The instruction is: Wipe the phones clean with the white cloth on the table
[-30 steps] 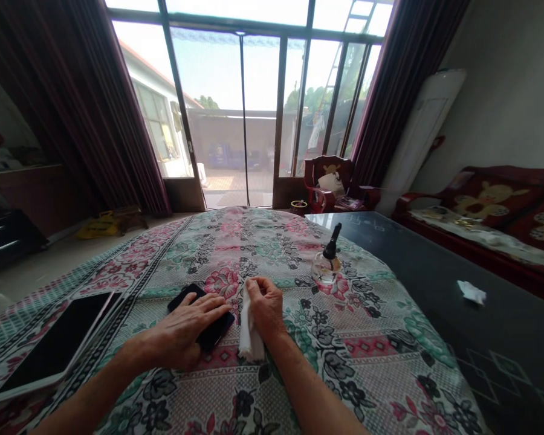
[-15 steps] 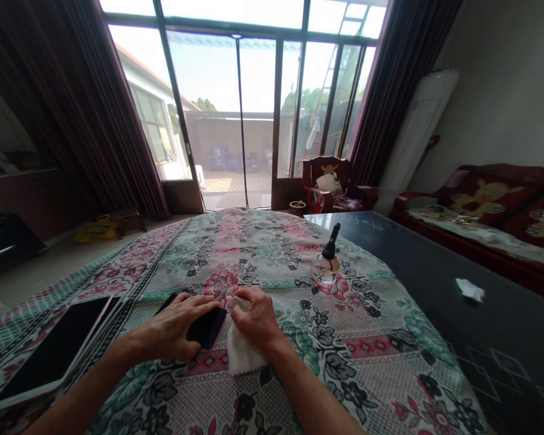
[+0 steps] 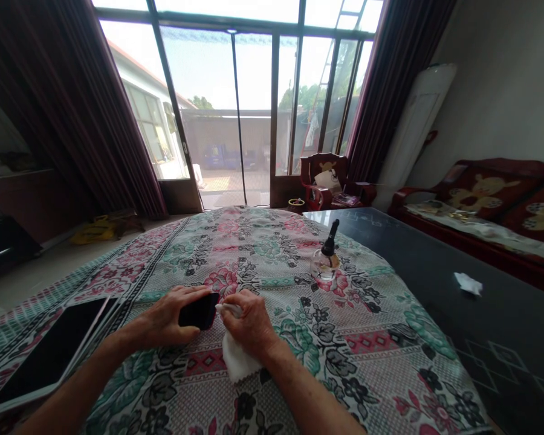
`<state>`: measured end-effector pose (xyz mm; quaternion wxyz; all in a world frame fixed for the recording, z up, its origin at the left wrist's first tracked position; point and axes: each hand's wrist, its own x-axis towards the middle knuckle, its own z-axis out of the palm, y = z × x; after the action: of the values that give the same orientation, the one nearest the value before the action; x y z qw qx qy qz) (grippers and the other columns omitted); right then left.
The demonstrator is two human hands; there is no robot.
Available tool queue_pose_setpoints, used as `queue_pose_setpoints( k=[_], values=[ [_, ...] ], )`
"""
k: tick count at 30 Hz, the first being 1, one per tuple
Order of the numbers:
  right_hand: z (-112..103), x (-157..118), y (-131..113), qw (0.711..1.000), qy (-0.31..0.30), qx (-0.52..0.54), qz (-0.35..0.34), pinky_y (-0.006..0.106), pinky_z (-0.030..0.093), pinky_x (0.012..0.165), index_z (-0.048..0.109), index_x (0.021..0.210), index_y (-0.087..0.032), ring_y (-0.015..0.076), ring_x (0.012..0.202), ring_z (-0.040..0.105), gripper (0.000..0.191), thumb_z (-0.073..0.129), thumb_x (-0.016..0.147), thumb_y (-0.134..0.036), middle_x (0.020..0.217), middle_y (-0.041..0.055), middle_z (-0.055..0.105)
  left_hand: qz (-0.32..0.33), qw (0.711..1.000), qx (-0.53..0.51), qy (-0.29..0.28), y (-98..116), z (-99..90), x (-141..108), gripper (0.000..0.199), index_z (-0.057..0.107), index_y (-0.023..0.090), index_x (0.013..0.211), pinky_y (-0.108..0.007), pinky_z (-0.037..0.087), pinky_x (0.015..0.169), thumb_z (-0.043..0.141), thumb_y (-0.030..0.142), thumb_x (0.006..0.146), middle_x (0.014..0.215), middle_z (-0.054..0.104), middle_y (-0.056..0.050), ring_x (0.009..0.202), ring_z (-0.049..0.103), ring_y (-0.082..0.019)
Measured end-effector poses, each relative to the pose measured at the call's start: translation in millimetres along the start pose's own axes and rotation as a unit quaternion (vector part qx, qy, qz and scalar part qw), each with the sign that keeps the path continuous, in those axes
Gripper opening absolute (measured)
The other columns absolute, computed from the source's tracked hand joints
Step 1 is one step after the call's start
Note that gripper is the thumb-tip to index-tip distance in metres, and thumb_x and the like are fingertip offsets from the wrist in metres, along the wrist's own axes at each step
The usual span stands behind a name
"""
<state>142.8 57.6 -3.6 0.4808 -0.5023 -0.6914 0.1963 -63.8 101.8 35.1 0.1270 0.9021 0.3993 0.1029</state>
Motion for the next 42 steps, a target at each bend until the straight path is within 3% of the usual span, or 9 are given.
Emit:
queue_pose_setpoints(
  k=[8, 21, 28, 42],
  values=[
    [4, -2, 1, 1.000, -0.002, 0.021, -0.005, 0.026, 0.044, 0.069, 0.072, 0.078, -0.022, 0.0147, 0.071, 0.060, 0.009, 0.063, 0.079, -0.024, 0.077, 0.0018, 0.065, 0.002, 0.999, -0.045, 0.007, -6, 3.6, -1, 0.074, 0.045, 0.023, 0.135, -0.040, 0.034, 0.107, 0.064, 0.025, 0.064, 0.137, 0.051, -0.007, 0.125, 0.046, -0.026],
    [10, -5, -6, 0.997, 0.065, 0.007, -0.046, 0.027, 0.045, 0.069, 0.070, 0.080, -0.021, 0.0157, 0.073, 0.059, 0.013, 0.058, 0.079, -0.016, 0.077, 0.0035, 0.062, -0.005, 0.995, -0.098, -0.005, 2, -5.6, -3, 0.071, 0.049, 0.023, 0.132, -0.036, 0.037, 0.106, 0.064, 0.025, 0.064, 0.136, 0.053, -0.003, 0.124, 0.049, -0.024],
    [12, -8, -12, 0.996, 0.053, 0.036, -0.056, 0.026, 0.046, 0.068, 0.069, 0.078, -0.020, 0.0149, 0.072, 0.059, 0.014, 0.058, 0.075, -0.012, 0.077, 0.0028, 0.062, -0.011, 0.993, -0.120, -0.004, 7, -11.9, -2, 0.069, 0.052, 0.018, 0.130, -0.034, 0.040, 0.103, 0.064, 0.021, 0.062, 0.131, 0.058, -0.006, 0.119, 0.053, -0.023],
    [15, -9, -10, 0.996, 0.054, 0.027, -0.059, 0.025, 0.045, 0.067, 0.068, 0.077, -0.018, 0.0148, 0.072, 0.059, 0.013, 0.058, 0.074, -0.010, 0.076, 0.0034, 0.062, -0.007, 0.991, -0.135, 0.008, -4, -4.3, -1, 0.071, 0.050, 0.022, 0.132, -0.039, 0.040, 0.103, 0.066, 0.022, 0.062, 0.132, 0.057, -0.006, 0.119, 0.053, -0.026]
  ],
)
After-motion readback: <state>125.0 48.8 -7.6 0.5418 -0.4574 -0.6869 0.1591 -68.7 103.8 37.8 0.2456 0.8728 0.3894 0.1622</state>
